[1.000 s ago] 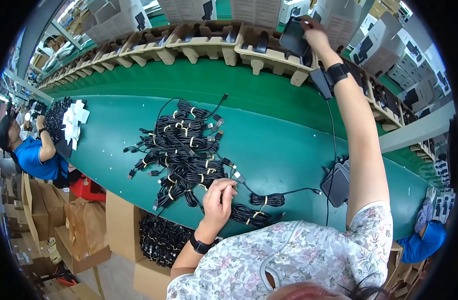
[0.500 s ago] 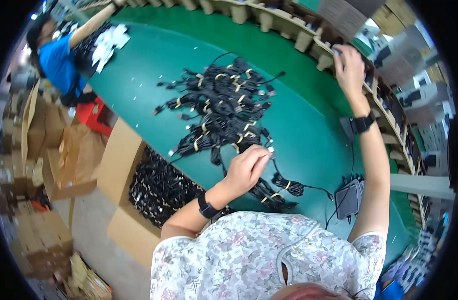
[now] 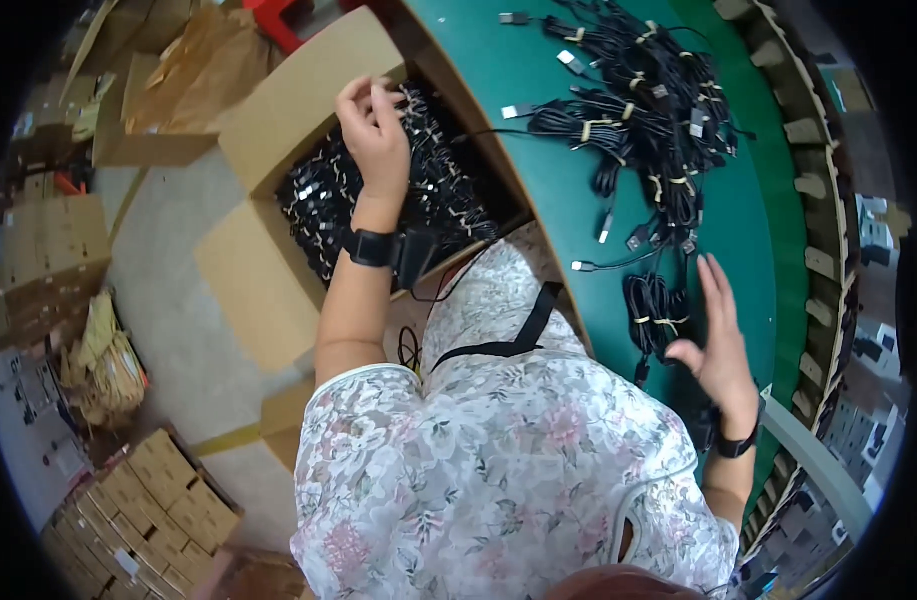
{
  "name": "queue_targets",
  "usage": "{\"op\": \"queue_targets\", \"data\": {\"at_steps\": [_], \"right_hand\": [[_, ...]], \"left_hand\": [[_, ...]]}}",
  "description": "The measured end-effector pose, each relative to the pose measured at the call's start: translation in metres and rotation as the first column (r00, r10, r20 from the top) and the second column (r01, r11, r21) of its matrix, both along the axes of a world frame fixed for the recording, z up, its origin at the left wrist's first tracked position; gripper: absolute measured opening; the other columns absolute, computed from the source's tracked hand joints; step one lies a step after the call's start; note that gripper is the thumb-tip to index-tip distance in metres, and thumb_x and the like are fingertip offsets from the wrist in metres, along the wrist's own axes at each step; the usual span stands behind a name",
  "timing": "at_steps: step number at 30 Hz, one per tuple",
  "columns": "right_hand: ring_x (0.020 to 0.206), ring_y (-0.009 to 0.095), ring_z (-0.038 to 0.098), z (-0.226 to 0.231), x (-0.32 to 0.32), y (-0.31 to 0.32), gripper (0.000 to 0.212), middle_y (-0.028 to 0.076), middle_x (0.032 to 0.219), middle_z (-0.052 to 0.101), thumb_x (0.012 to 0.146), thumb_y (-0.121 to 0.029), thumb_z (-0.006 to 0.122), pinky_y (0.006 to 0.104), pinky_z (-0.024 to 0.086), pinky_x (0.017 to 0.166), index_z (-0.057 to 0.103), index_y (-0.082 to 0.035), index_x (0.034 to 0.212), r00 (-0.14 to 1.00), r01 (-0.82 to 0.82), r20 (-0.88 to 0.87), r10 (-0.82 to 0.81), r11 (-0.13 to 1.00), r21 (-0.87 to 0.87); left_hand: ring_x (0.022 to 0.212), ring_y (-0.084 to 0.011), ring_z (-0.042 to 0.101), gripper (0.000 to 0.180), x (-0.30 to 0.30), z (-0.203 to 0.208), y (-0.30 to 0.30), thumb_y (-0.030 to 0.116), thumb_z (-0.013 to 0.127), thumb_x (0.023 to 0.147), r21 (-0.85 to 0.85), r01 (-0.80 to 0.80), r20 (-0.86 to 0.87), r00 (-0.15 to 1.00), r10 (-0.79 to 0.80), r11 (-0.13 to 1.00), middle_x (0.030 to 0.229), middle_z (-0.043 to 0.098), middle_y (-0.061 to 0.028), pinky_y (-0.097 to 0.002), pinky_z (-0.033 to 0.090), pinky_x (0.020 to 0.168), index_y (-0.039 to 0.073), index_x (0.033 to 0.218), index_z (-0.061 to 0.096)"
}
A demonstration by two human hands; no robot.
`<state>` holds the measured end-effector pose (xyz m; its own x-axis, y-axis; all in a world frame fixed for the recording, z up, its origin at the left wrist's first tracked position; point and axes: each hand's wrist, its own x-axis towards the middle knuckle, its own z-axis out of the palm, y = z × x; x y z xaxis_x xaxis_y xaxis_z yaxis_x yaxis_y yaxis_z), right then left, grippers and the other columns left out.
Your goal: The person picks up a cable from a box, connects it to a square electronic device, and places the assembled unit into a cardboard tray, repeating the process.
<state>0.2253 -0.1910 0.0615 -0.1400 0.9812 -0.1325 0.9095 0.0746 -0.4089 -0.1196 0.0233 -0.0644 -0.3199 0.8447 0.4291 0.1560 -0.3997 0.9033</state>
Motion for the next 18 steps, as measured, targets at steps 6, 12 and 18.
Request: {"op": "queue_targets", "data": {"at_steps": [6,12,18], "right_hand": [[0.13,0.039,0.028,-0.043,-0.035,-0.013,0.079,0.017,0.139,0.032,0.072,-0.036,0.069,0.0477,0.026,0.104,0.032,-0.006,0.136,0.992,-0.111,0.079,0.1,0.981,0.157],[0.129,0.038,0.031,-0.053,-0.037,-0.018,0.068,0.017,0.136,0.038,0.075,-0.02,0.066,0.0479,0.027,0.104,0.036,-0.006,0.134,0.994,-0.078,0.093,0.056,0.967,0.242],[0.126,0.038,0.035,-0.056,-0.042,-0.016,0.062,0.016,0.132,0.044,0.075,-0.023,0.067,0.0467,0.028,0.103,0.042,-0.005,0.129,0.998,-0.008,0.061,-0.009,0.961,0.276]], "left_hand": [[0.099,-0.0326,0.053,0.048,-0.048,-0.146,-0.046,0.029,0.066,0.079,-0.183,-0.24,-0.722,0.691,0.035,0.953,0.107,0.054,-0.0188,-0.0385,0.042,0.086,-0.002,0.111,0.048],[0.126,-0.037,0.032,0.068,0.004,-0.154,-0.099,0.036,0.07,0.07,-0.45,0.272,-0.796,0.309,-0.52,0.851,0.132,0.038,-0.0237,-0.0479,0.026,0.102,-0.001,0.122,0.046],[0.136,-0.0408,0.006,0.084,0.051,-0.186,-0.074,0.055,0.062,0.069,-0.785,0.105,-0.611,-0.289,-0.737,0.61,0.142,0.021,-0.0275,-0.0566,0.007,0.106,0.007,0.133,0.04]]}}
